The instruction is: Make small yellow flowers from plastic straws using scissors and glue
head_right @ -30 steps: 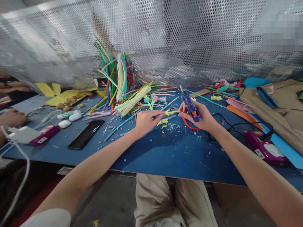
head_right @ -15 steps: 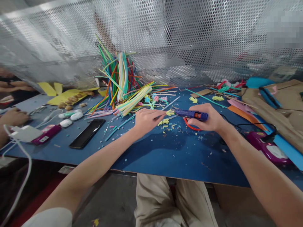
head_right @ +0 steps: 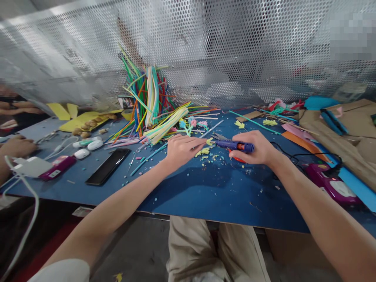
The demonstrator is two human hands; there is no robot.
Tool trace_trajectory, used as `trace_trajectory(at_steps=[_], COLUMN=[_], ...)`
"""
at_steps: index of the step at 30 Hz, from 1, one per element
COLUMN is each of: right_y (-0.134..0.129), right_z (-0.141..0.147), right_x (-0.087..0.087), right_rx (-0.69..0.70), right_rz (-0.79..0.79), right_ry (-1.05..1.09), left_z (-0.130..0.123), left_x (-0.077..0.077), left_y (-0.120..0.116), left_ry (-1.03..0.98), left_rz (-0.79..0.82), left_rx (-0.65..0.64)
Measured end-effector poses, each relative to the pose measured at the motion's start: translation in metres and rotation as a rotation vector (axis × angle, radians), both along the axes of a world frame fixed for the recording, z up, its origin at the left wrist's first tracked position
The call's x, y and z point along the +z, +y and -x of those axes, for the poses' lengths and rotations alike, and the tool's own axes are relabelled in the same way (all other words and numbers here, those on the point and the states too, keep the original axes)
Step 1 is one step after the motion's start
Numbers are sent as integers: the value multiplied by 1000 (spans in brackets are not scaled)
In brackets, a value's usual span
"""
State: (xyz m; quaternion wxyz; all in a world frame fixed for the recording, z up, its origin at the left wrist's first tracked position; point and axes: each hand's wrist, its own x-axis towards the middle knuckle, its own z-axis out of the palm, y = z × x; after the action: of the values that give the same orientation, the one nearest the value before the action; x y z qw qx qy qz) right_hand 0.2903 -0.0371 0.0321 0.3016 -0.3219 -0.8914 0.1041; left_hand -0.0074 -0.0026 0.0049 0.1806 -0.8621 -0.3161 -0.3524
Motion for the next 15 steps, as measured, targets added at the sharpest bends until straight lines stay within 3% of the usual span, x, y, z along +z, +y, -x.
trace_trajectory(at_steps=[15], right_y=[5], right_z=[-3], right_x=[-3], right_rx=[18], right_rz=[-76], right_ry=[-52], left_z=[-2], left_x=[1], left_y=[-2], left_ry=[6], left_rz=[-6], left_rx=[10])
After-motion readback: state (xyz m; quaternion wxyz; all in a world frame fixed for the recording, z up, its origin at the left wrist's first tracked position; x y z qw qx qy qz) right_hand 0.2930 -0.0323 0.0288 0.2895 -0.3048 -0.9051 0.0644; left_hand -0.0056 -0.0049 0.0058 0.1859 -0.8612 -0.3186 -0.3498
